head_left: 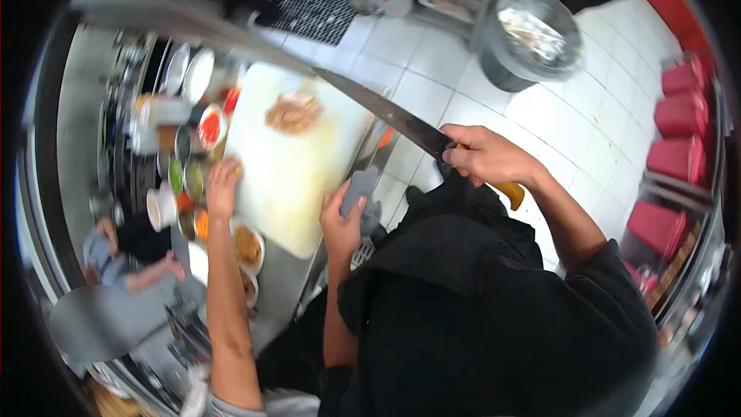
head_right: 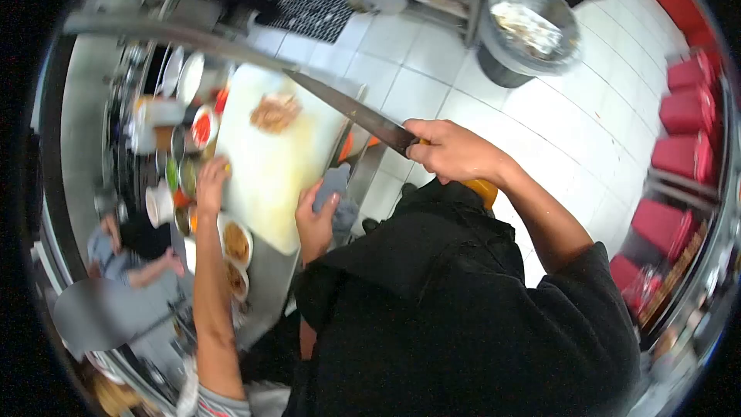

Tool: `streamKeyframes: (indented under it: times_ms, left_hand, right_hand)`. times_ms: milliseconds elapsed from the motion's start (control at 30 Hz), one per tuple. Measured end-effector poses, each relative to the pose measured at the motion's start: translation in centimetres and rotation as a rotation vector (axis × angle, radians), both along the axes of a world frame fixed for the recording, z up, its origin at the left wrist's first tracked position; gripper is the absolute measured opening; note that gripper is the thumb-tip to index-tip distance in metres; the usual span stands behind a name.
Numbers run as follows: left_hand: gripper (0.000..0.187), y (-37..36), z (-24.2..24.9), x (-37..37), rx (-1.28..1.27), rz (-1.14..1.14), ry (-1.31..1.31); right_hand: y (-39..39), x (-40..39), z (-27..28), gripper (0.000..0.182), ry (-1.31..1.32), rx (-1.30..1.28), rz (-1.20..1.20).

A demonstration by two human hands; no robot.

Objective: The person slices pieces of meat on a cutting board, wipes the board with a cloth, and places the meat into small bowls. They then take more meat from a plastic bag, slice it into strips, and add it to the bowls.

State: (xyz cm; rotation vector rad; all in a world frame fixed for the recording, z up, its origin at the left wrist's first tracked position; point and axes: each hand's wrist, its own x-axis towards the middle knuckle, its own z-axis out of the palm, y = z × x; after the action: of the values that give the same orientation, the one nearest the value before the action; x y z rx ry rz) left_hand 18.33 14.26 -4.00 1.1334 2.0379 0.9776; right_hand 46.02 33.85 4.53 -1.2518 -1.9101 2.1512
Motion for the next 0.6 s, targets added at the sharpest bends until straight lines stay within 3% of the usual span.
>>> streamKeyframes:
  times_ms: [67,167,200,267,300,400,500,600]
  left_hand:
    - [0.045,1.9,1.2,2.4,-0.016,0.015,-0.17]
    - [0.055,6.4,2.9,5.6,0.197,0.237,-0.894]
    - [0.06,8.1,4.2,6.4,0.271,0.075,-1.068]
    - [0.059,11.1,3.9,7.5,0.216,0.014,-1.361]
    - [0.059,12.6,3.7,8.1,0.186,-0.011,-1.504]
    - [0.057,16.2,2.5,12.1,0.253,-0.028,-1.511]
    - [0.056,19.4,0.9,15.5,0.234,0.029,-1.317]
    - [0.043,20.7,0.1,17.8,0.087,0.127,-1.046]
  right_hand:
    - [0.0,2.2,-0.2,0.032,0.002,0.033,-0.098]
    - [0.1,4.5,0.0,0.032,-0.018,0.159,-0.205]
    - [-0.2,4.9,-0.5,0.037,-0.027,0.269,-0.244]
    - [-0.7,5.1,-1.9,0.057,-0.053,0.509,-0.306]
    - [-0.9,4.8,-2.5,0.056,-0.106,0.591,-0.327]
    - [-0.8,3.2,-3.0,0.057,-0.255,0.777,-0.357]
    - [-1.0,2.2,-5.3,0.057,-0.366,0.907,-0.26]
    - [-2.2,2.4,-6.9,0.036,-0.428,0.939,-0.203]
